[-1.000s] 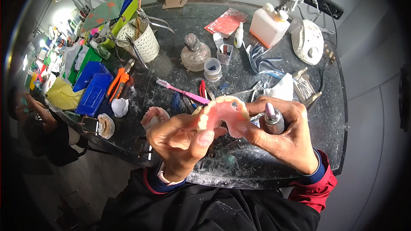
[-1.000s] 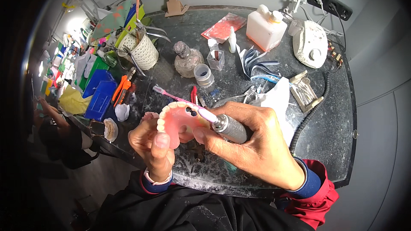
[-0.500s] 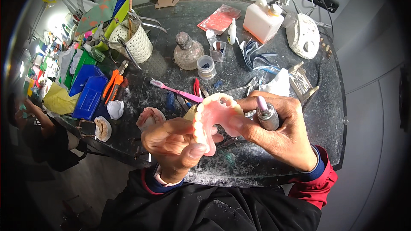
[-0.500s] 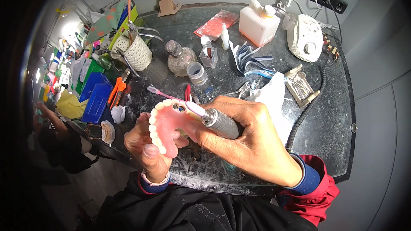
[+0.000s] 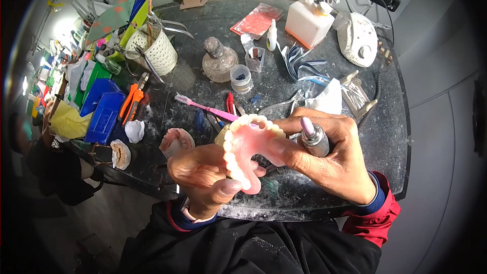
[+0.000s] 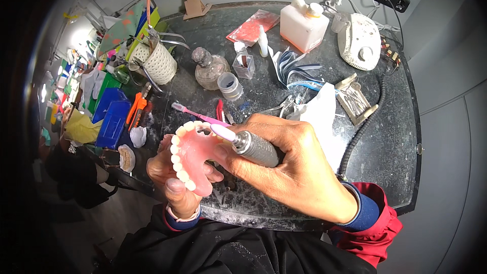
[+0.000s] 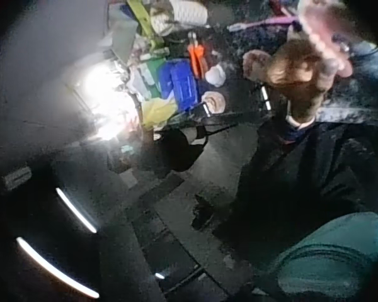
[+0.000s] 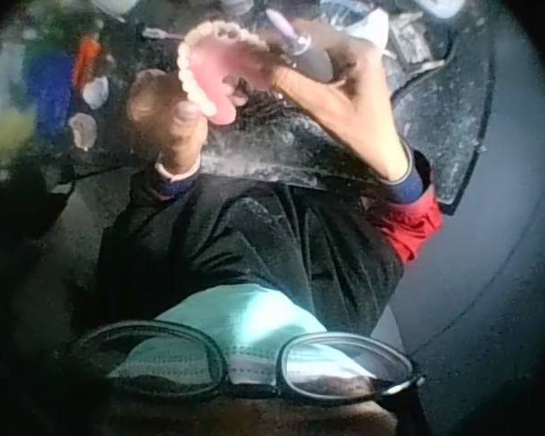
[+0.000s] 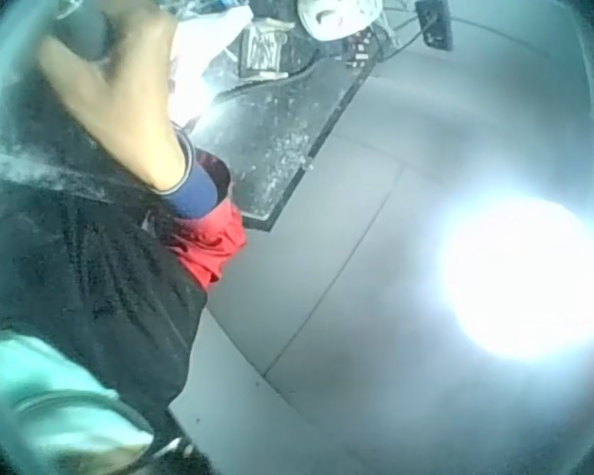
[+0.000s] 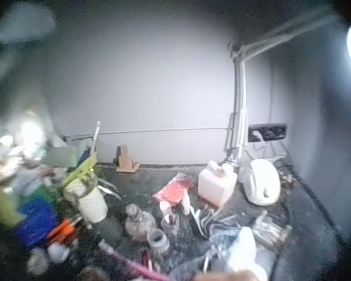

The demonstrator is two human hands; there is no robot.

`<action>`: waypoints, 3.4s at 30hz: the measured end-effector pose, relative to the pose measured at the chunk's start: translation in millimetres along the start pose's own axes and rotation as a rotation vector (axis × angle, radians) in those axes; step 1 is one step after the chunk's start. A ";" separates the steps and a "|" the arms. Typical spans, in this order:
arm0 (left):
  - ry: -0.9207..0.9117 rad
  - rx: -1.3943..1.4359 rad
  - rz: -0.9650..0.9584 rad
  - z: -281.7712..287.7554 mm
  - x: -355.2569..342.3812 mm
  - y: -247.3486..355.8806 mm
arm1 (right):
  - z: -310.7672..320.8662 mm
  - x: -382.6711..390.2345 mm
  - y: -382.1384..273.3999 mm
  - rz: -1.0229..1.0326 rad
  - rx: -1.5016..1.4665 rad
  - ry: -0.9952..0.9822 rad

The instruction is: The person uses a handheld rotary tool to polish the surfaces of a pink dental prosthesis, then places the prosthesis onto a plaster dental model and continues to polish the edges.

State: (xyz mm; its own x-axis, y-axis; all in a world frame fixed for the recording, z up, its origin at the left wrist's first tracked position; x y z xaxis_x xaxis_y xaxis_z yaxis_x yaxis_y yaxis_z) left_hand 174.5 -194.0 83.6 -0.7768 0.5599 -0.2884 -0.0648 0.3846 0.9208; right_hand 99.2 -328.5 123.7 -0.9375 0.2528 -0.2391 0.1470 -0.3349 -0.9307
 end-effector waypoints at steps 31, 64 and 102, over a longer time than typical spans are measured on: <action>-0.390 -1.136 -0.040 15.5 -1.3 -18.5 | 29.8 -1.8 -7.2 0.086 0.160 0.236; -0.260 -0.302 -0.097 -17.0 -9.9 -10.6 | -25.9 2.9 -27.6 0.200 0.159 -0.092; -0.292 0.278 0.369 -17.5 17.3 -57.5 | -19.4 -2.7 3.8 0.076 0.231 0.043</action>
State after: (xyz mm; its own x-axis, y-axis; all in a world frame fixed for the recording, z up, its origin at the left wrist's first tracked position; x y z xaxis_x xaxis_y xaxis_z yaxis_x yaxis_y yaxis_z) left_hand 153.8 -219.3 30.2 -0.5081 0.8595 -0.0566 0.3780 0.2815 0.8820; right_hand 108.3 -312.8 115.4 -0.9114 0.2556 -0.3226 0.1364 -0.5520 -0.8226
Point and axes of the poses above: each hand's wrist, its own x-axis away from the middle knuckle, its own z-axis out of the back of the hand, y = z × x, the point moved 9 cm from there along -x, towards the middle knuckle, and after that the axes turned 1 degree about z, right-handed, at the moved point
